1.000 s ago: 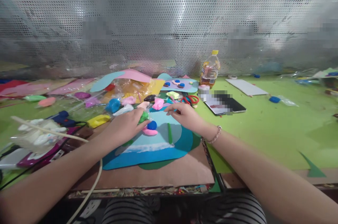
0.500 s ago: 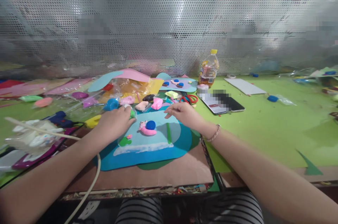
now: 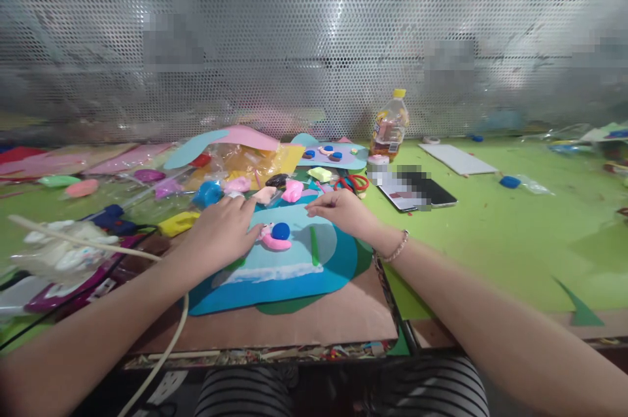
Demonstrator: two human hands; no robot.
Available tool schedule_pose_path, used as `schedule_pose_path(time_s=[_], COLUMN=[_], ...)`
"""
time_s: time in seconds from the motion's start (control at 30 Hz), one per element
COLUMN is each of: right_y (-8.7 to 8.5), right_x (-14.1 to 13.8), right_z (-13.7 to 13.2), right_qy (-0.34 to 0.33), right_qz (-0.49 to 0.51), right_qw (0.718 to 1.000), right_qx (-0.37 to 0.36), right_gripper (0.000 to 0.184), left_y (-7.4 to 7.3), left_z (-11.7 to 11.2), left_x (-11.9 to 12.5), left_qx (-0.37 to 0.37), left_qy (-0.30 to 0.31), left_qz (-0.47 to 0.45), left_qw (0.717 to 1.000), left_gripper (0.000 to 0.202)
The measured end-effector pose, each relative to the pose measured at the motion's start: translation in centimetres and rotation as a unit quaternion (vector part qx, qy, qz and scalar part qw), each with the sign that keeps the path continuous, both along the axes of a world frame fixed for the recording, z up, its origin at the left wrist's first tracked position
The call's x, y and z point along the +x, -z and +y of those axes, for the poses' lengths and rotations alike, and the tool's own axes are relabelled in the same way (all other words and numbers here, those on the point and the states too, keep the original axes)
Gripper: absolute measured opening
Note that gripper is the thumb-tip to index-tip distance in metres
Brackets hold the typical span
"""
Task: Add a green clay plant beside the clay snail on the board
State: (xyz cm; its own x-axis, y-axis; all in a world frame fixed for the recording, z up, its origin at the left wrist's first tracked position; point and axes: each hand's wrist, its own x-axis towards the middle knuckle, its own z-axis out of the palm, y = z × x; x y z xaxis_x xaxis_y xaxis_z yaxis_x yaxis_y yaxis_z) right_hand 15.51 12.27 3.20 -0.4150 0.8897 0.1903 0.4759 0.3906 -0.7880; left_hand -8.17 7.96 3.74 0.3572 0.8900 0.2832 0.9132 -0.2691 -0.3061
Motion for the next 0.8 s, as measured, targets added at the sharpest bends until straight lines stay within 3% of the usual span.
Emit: schedule_pose_path(time_s=[0.17, 0.33, 0.5, 0.67, 0.8], right_y=[-0.23, -0.44, 0.07, -0.09, -0.44], right_x=[-0.05, -0.13, -0.01, -0.24, -0.40], right_z=[-0.10, -0.12, 0.11, -0.20, -0.46], right_qy=[0.001, 0.020, 0.015, 0.003, 0.014], right_qz=[0.019, 0.011, 0.017, 0.047, 0.042], right_qw=[1.000, 1.000, 0.999, 0.996, 0.997], right_qx=[-0.014, 0.007, -0.024, -0.077, -0.066], right_gripper=[0.018, 0.012, 0.031, 0.026, 0.021], left_y=[0.01, -0.08, 0.29, 0.43, 0.32], left_z=[-0.36, -0.23, 0.00, 0.05, -0.08], left_x=[0.91, 0.99, 0.92, 0.99, 1.19], left_qx=[0.023, 0.030, 0.021, 0.022, 0.020], left_qy=[0.058, 0.095, 0.100, 0.112, 0.120], left_qz=[-0.016, -0.025, -0.035, -0.030, -0.028], left_qw=[0.998, 0.995, 0.994, 0.993, 0.992], left_gripper=[0.045, 0.043, 0.043, 0.033, 0.025])
